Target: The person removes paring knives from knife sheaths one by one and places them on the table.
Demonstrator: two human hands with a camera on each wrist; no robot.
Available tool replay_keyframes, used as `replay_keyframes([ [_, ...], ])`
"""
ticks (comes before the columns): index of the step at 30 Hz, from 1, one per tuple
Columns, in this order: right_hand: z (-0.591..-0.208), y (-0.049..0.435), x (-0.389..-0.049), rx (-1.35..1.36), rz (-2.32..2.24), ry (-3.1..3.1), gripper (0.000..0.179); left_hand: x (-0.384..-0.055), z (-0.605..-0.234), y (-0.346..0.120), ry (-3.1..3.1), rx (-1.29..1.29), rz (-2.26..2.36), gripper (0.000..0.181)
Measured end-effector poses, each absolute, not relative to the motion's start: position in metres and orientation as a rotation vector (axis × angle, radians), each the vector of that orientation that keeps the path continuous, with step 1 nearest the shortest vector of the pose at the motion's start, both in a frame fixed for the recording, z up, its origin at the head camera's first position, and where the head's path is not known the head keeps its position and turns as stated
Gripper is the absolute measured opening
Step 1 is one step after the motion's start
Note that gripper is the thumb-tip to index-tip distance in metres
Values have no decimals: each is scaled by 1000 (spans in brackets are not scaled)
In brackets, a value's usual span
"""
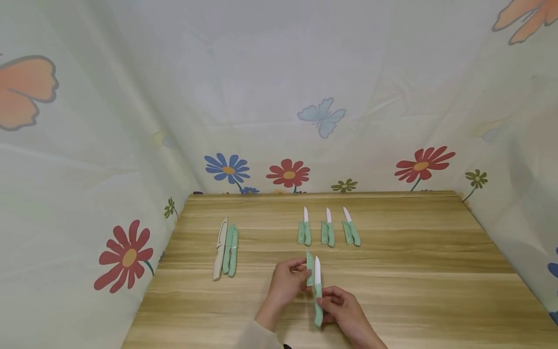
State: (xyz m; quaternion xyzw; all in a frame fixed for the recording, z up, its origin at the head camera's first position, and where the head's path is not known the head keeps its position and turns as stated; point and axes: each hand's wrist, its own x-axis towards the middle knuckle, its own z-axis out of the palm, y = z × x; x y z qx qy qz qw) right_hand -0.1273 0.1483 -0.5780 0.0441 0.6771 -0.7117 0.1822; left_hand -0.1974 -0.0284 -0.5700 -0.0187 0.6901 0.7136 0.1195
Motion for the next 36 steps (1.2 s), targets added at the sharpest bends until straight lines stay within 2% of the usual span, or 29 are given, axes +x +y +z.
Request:
replay_keyframes([
  [23,-573,144,-138,338,-2057,1974,38,-174,-575,-29,2002,11,2033,37],
  [36,-567,142,-145,331,-2107,1978,35,-166,-572,-28,2013,34,2022,37],
])
